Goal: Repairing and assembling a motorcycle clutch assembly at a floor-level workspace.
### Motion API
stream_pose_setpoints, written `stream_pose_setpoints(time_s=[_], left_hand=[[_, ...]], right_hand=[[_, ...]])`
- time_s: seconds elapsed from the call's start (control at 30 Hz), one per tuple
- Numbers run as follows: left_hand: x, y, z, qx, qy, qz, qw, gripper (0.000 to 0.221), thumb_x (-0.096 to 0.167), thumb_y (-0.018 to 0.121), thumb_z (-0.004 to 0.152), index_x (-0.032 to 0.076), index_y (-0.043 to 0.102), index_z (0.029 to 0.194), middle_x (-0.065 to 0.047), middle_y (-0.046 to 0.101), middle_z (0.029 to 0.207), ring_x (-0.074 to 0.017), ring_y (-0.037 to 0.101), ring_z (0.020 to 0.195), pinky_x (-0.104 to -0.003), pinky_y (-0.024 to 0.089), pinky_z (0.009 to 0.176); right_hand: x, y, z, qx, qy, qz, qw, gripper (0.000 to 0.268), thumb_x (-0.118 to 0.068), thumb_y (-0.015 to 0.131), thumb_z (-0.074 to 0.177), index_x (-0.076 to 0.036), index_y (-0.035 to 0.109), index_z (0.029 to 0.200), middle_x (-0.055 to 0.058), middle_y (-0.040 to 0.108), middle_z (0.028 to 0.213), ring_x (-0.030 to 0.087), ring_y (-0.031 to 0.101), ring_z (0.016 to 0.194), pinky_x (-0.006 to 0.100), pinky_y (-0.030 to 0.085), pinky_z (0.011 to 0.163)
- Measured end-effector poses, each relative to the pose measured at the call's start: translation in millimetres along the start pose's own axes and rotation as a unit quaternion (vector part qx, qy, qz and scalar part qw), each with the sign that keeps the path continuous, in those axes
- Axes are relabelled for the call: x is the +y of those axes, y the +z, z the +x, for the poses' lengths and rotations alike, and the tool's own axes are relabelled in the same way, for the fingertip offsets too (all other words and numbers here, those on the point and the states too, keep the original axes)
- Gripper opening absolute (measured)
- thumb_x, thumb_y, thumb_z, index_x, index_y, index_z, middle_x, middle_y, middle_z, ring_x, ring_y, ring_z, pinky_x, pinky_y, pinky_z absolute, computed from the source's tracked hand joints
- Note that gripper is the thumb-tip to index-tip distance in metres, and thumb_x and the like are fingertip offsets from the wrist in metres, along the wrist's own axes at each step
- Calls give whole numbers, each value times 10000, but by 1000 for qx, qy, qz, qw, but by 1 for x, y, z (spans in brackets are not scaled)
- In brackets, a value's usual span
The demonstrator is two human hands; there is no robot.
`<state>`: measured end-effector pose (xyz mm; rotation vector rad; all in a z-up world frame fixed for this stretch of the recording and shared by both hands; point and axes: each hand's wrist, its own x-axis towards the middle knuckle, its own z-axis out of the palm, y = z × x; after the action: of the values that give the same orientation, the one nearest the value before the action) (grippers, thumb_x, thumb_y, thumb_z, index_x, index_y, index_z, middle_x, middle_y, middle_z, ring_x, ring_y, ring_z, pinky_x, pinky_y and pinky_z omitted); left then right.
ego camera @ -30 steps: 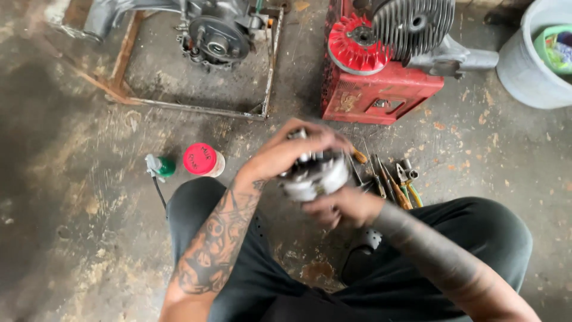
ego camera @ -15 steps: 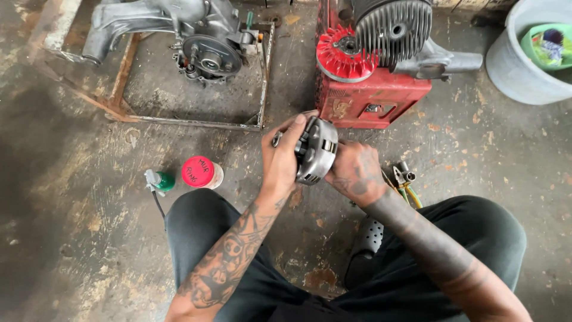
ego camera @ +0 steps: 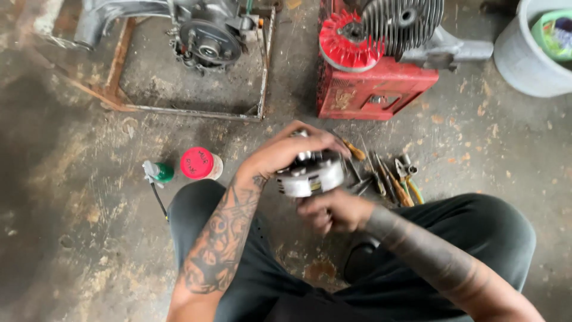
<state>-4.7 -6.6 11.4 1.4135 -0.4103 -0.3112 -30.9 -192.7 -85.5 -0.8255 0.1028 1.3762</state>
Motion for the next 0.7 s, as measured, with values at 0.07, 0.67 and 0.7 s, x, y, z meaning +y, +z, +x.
stream_pose_setpoints(time_s=[0.07,0.67,0.7], left_hand=[[3,-1,0,73,33,-1,997,420,498,680,917,98,791,978,-139,777,1016,-299,714,1070,-434,427,1114],[-10,37,25,381,142,-57,912,272,226,750,836,-9,787,968,-230,750,997,-292,709,1014,-429,523,1007],[-17,27,20,285,223,-2,932,233,169,646,942,-19,777,985,-215,768,1038,-298,731,1049,-406,538,983]], right_hand=[[-41,53,-20,152,-26,-231,961,465,-285,792,756,-38,543,1060,113,487,1007,248,437,938,360,335,829],[-73,2,-34,442,-273,-726,451,344,-441,770,654,-130,635,706,43,655,617,323,728,641,433,582,562],[-73,9,-38,424,-278,-711,487,346,-370,773,631,-50,647,674,132,668,611,419,717,648,521,563,552]])
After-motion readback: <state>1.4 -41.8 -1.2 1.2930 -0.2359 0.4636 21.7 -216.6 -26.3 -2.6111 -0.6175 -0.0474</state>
